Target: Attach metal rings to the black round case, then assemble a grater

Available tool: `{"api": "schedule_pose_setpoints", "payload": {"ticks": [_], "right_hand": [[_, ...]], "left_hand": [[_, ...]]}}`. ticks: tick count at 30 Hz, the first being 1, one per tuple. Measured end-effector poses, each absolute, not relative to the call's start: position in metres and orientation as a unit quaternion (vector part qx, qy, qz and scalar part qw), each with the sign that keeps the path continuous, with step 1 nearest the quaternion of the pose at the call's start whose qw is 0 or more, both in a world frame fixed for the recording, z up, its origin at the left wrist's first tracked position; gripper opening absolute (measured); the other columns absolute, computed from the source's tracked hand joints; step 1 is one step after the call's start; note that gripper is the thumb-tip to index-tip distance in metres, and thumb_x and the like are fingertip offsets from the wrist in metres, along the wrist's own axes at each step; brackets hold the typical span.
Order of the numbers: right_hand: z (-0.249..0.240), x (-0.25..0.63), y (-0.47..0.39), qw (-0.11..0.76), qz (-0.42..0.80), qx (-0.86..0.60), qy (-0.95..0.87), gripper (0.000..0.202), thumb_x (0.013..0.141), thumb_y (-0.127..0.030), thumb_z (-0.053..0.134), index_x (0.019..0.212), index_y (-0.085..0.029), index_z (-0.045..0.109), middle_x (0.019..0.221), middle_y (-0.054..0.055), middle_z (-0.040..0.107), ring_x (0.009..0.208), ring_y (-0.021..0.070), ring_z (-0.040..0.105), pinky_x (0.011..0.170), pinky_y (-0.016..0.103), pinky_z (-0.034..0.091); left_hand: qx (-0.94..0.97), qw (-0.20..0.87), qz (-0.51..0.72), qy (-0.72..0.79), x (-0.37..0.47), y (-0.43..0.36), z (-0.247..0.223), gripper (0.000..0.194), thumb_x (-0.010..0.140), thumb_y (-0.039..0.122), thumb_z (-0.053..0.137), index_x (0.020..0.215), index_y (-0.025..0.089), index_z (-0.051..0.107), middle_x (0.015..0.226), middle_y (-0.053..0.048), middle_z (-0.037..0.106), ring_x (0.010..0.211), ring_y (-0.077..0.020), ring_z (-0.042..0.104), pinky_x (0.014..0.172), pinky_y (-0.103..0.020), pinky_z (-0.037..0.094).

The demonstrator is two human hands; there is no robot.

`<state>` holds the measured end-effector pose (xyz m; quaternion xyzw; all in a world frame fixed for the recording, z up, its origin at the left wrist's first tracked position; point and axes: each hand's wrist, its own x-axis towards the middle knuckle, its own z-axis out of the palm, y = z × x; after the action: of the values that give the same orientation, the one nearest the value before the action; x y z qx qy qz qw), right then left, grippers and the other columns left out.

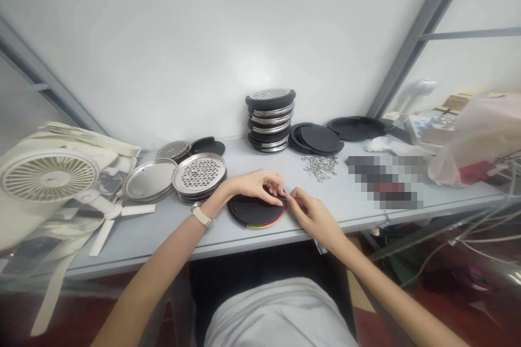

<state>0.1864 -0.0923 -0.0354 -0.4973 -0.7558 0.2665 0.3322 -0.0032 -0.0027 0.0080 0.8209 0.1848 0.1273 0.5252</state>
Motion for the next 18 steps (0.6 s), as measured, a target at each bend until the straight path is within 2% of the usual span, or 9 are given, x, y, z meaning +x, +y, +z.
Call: {"api": "schedule_pose_setpoints", "payload": {"ticks": [11,18], "right_hand": [[-0.0379,0.1872,-0.0924,0.326,0.247,-0.508,-0.758,0.028,0.095,-0.043,0.032,0.077,-0.023,0.04,0.059,-0.004,0.045,0.054,0.0132,0.041,0.055,0.025,0.035],[-0.0386,0.1869,-0.0922,0.321,0.219,-0.515,-0.764,0.03,0.095,-0.041,0.033,0.073,-0.022,0.04,0.056,-0.005,0.041,0.051,0.0127,0.04,0.052,0.024,0.033]], "left_hand": [[0.817,0.527,0.134,0.192,-0.003,-0.0022,0.0075,0.029,0.064,0.035,0.075,0.084,0.015,0.067,0.088,-0.001,0.051,0.078,-0.0103,0.052,0.077,-0.027,0.043],[0.823,0.518,0.128,0.196,-0.0025,-0.0016,0.0081,0.027,0.065,0.031,0.075,0.085,0.014,0.068,0.089,-0.003,0.052,0.079,-0.0111,0.052,0.077,-0.027,0.044]]}}
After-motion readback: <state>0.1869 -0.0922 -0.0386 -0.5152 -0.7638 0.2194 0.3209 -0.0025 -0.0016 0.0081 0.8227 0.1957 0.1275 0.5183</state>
